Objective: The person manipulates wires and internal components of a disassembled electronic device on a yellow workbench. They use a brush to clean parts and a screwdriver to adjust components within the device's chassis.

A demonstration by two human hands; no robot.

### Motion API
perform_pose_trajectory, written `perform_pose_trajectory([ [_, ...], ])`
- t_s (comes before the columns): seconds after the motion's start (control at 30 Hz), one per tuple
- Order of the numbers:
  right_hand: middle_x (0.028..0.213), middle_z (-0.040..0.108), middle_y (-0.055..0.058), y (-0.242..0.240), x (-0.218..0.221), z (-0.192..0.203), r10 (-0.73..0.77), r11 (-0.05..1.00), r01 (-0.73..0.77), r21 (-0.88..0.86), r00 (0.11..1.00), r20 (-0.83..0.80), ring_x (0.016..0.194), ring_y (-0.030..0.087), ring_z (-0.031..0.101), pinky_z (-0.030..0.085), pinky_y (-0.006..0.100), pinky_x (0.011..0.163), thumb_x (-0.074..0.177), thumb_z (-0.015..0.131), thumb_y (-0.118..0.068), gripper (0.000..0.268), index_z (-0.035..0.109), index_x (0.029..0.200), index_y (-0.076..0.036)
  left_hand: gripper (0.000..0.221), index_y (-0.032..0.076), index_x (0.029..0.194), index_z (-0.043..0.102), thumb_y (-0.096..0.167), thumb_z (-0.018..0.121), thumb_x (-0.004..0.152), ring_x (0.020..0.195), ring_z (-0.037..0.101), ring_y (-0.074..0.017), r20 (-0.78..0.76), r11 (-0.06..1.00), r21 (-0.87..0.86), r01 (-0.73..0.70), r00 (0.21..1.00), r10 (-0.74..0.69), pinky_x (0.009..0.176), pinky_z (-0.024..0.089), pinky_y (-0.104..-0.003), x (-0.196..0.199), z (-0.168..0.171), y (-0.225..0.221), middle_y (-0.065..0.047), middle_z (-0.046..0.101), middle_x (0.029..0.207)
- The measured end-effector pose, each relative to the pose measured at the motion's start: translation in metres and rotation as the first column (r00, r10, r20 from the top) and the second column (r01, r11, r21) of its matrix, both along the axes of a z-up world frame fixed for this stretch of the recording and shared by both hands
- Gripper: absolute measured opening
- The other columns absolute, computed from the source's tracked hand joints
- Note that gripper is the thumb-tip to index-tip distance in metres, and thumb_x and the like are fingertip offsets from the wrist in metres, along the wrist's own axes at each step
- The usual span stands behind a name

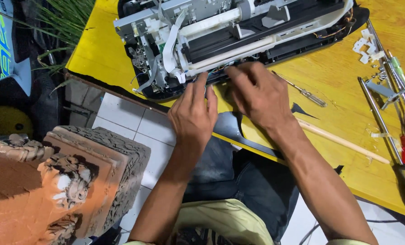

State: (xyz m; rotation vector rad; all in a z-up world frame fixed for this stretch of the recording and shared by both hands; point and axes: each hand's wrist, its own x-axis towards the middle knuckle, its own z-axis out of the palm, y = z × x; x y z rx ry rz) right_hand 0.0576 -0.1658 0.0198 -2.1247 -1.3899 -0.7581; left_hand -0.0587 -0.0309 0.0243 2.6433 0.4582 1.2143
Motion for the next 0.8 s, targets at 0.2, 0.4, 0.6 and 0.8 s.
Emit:
perform_pose_trajectory([
  [0.2,0.091,0.060,0.005,0.008,-0.006,0.010,-0.035,0.997,0.039,-0.073,0.998,0.046,0.069,0.018,0.061,0.052,0.030,0.054,0.101,0.064,-0.015,0.020,0.073,0.119,-0.017,0.021,0.013,0.117,0.074,0.013,0.064,0.099,0.062,0.066,-0.0295,-0.077,0.992,-0.105,0.067,0.994,-0.076,0.054,0.056,-0.042,0.005,-0.008,0.009,-0.003,0.059,0.083],
  [0.4,0.088,0.059,0.002,0.011,-0.013,0.016,-0.067,0.978,0.084,-0.192,0.994,0.090,0.067,0.015,0.058,0.050,0.029,0.055,0.099,0.069,-0.023,0.019,0.072,0.117,-0.022,0.026,0.014,0.120,0.073,0.014,0.059,0.098,0.067,0.066,-0.0425,-0.155,0.968,-0.218,0.125,0.975,-0.161,0.056,0.055,-0.052,-0.002,0.011,0.015,-0.009,0.061,0.087],
  [0.6,0.082,0.060,0.003,0.005,-0.014,0.020,-0.054,0.980,0.063,-0.188,0.997,0.051,0.063,0.016,0.055,0.050,0.030,0.055,0.099,0.069,-0.023,0.019,0.073,0.118,-0.020,0.018,0.021,0.108,0.072,0.021,0.064,0.093,0.063,0.069,-0.0328,-0.130,0.979,-0.204,0.012,0.991,-0.040,0.057,0.057,-0.044,0.005,-0.005,0.007,-0.002,0.061,0.080],
  [0.8,0.084,0.062,0.004,0.001,-0.003,0.002,-0.011,0.991,0.000,-0.135,0.996,-0.085,0.064,0.016,0.057,0.051,0.028,0.054,0.103,0.063,-0.026,0.022,0.075,0.121,-0.022,0.023,0.000,0.112,0.071,0.006,0.060,0.093,0.074,0.073,-0.0412,-0.054,0.874,-0.452,0.176,0.973,-0.223,0.065,0.057,-0.048,-0.004,0.018,0.016,-0.021,0.071,0.084],
])
